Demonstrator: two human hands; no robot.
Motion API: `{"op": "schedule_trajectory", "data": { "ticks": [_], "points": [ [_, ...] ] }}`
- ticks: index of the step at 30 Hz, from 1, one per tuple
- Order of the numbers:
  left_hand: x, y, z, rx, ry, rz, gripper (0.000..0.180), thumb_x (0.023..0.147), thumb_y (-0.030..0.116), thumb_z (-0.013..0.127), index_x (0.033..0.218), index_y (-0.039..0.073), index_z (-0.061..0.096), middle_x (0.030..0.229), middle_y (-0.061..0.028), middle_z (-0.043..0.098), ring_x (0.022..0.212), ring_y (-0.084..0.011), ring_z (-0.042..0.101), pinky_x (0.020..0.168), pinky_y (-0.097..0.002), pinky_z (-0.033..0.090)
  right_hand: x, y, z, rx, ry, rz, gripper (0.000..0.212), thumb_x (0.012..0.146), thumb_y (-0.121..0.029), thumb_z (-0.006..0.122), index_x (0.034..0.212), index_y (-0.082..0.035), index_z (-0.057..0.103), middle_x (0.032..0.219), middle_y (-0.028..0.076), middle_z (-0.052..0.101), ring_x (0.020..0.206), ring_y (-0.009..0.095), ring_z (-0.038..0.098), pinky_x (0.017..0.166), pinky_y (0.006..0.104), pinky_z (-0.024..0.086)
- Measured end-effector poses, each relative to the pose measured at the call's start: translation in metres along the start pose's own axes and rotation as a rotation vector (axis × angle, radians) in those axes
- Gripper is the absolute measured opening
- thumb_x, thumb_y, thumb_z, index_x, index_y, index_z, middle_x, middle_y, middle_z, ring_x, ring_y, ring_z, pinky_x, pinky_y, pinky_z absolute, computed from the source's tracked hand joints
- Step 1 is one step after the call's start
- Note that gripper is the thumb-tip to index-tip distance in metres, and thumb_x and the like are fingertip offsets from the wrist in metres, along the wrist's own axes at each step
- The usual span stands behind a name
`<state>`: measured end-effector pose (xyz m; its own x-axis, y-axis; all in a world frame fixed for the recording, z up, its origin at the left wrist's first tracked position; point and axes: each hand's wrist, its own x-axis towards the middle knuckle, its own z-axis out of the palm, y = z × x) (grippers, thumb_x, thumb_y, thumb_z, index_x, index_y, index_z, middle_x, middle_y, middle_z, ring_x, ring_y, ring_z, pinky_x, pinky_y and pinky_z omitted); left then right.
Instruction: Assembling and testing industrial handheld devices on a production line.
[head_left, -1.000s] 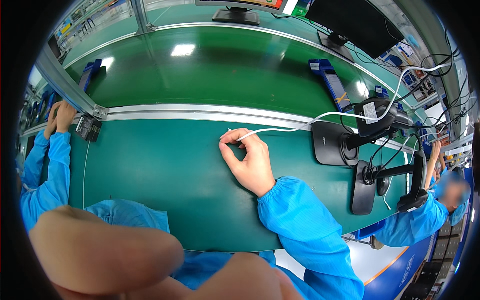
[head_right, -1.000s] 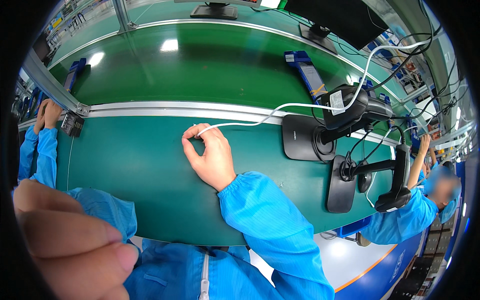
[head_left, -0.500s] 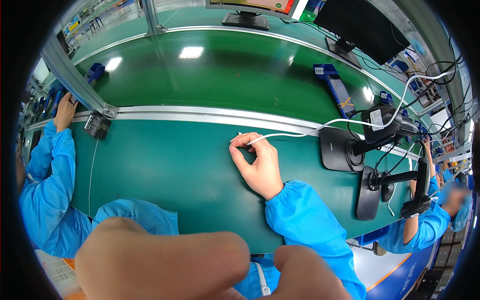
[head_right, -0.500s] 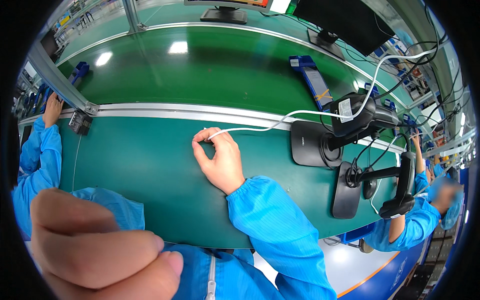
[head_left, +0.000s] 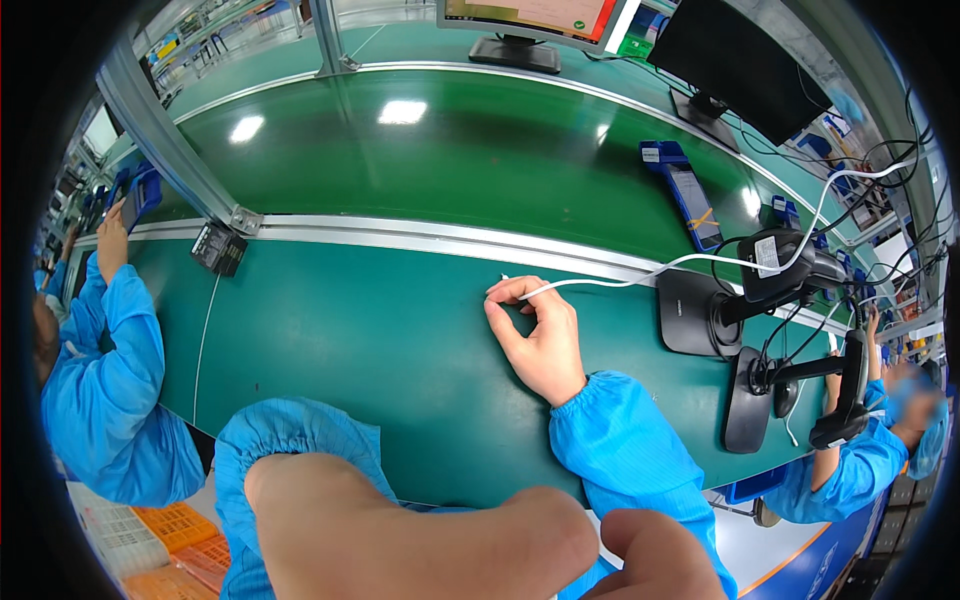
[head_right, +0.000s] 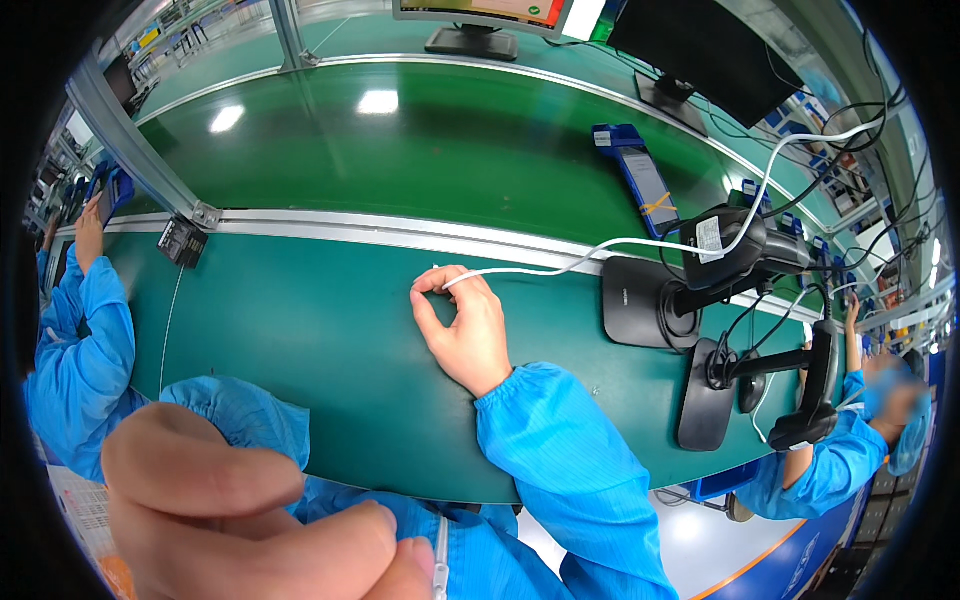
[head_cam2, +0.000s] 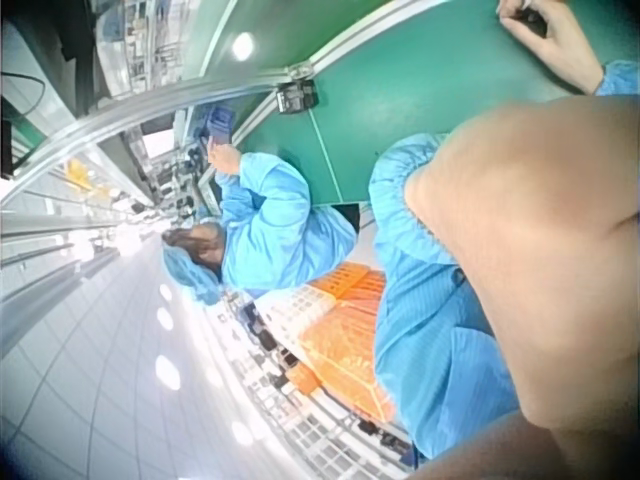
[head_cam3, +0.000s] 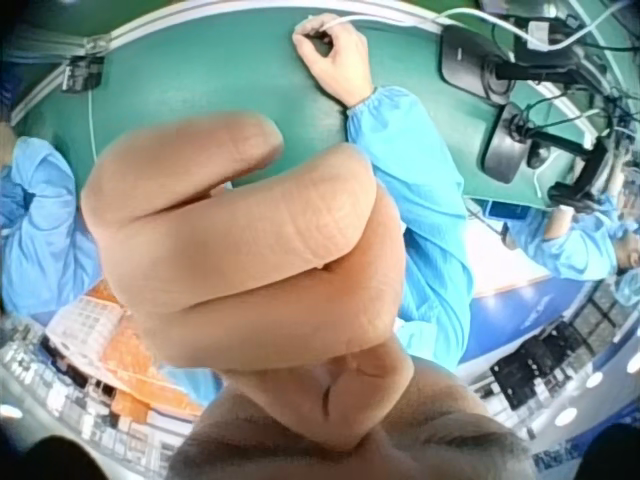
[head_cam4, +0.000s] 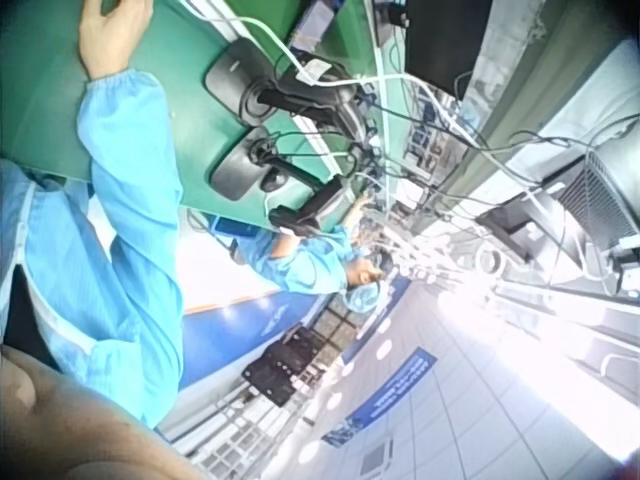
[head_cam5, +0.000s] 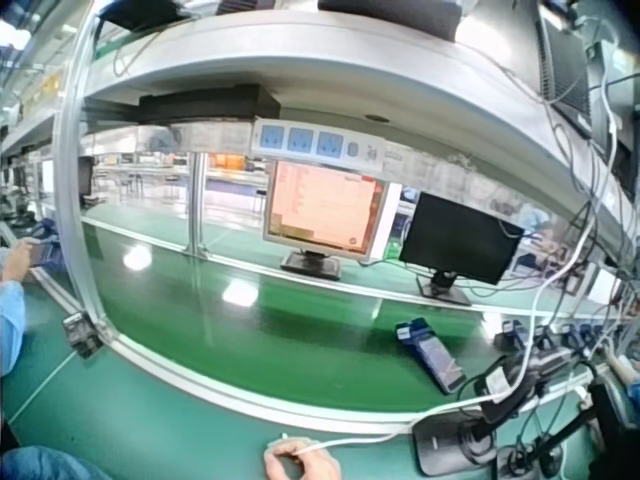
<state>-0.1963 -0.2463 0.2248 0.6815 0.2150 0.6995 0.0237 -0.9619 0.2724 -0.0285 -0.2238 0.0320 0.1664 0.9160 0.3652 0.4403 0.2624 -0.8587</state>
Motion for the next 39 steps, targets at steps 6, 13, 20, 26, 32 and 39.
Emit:
{"op": "schedule_trajectory", "data": {
  "ticks": [6,13,20,26,32,39],
  "points": [
    [0.004,-0.002,-0.007,-0.009,-0.019,0.006,0.019,0.066,0.017,0.086,0.074,0.012,0.070,0.088,-0.0043,0.061,0.071,-0.0166,0.062,0.061,-0.0337,0.047,-0.003,0.003,-0.001,-0.001,0.011,0.012,0.010,0.092,-0.004,0.077,0.100,-0.001,0.071,0.104,0.013,0.075,0.103,0.028,0.074,0.089,0.0382,0.060],
    [0.010,-0.013,-0.006,0.196,-0.292,-0.012,0.032,0.078,0.016,0.082,0.106,0.005,0.070,0.107,-0.0128,0.069,0.083,-0.0255,0.069,0.074,-0.0394,0.054,-0.008,0.023,0.006,0.113,0.050,-0.020,0.017,0.090,-0.016,0.078,0.101,-0.004,0.073,0.103,0.014,0.075,0.102,0.033,0.071,0.089,0.0431,0.058],
    [0.007,-0.031,-0.004,0.189,-0.369,-0.220,0.056,0.087,0.018,0.082,0.137,0.001,0.064,0.122,-0.0150,0.072,0.111,-0.0334,0.071,0.097,-0.0422,0.056,-0.001,0.003,0.001,0.115,-0.067,0.136,0.027,0.089,-0.020,0.077,0.110,-0.003,0.073,0.107,0.017,0.075,0.104,0.040,0.070,0.087,0.0485,0.057],
    [0.006,-0.042,0.000,0.188,-0.359,-0.209,0.060,0.085,0.015,0.082,0.139,-0.001,0.061,0.127,-0.0163,0.070,0.115,-0.0352,0.069,0.100,-0.0440,0.055,-0.008,0.021,0.004,-0.035,0.042,-0.076,0.036,0.089,-0.019,0.077,0.120,0.000,0.071,0.113,0.021,0.074,0.102,0.041,0.070,0.084,0.0473,0.058],
    [0.008,-0.056,0.006,0.181,-0.460,-0.309,0.065,0.087,0.013,0.081,0.145,-0.002,0.055,0.136,-0.0189,0.065,0.127,-0.0379,0.062,0.108,-0.0474,0.049,-0.010,0.016,0.005,-0.023,0.020,-0.038,0.031,0.085,-0.011,0.078,0.114,-0.001,0.072,0.107,0.019,0.074,0.098,0.038,0.070,0.084,0.0460,0.057],
    [0.005,-0.075,0.019,0.330,-0.385,-0.259,0.071,0.092,0.022,0.080,0.154,0.001,0.052,0.157,-0.0258,0.052,0.150,-0.0445,0.046,0.124,-0.0527,0.038,-0.008,0.006,0.002,-0.031,0.064,-0.105,0.020,0.088,-0.006,0.075,0.108,-0.001,0.072,0.106,0.014,0.075,0.096,0.035,0.070,0.082,0.0443,0.057]
  ]
}}
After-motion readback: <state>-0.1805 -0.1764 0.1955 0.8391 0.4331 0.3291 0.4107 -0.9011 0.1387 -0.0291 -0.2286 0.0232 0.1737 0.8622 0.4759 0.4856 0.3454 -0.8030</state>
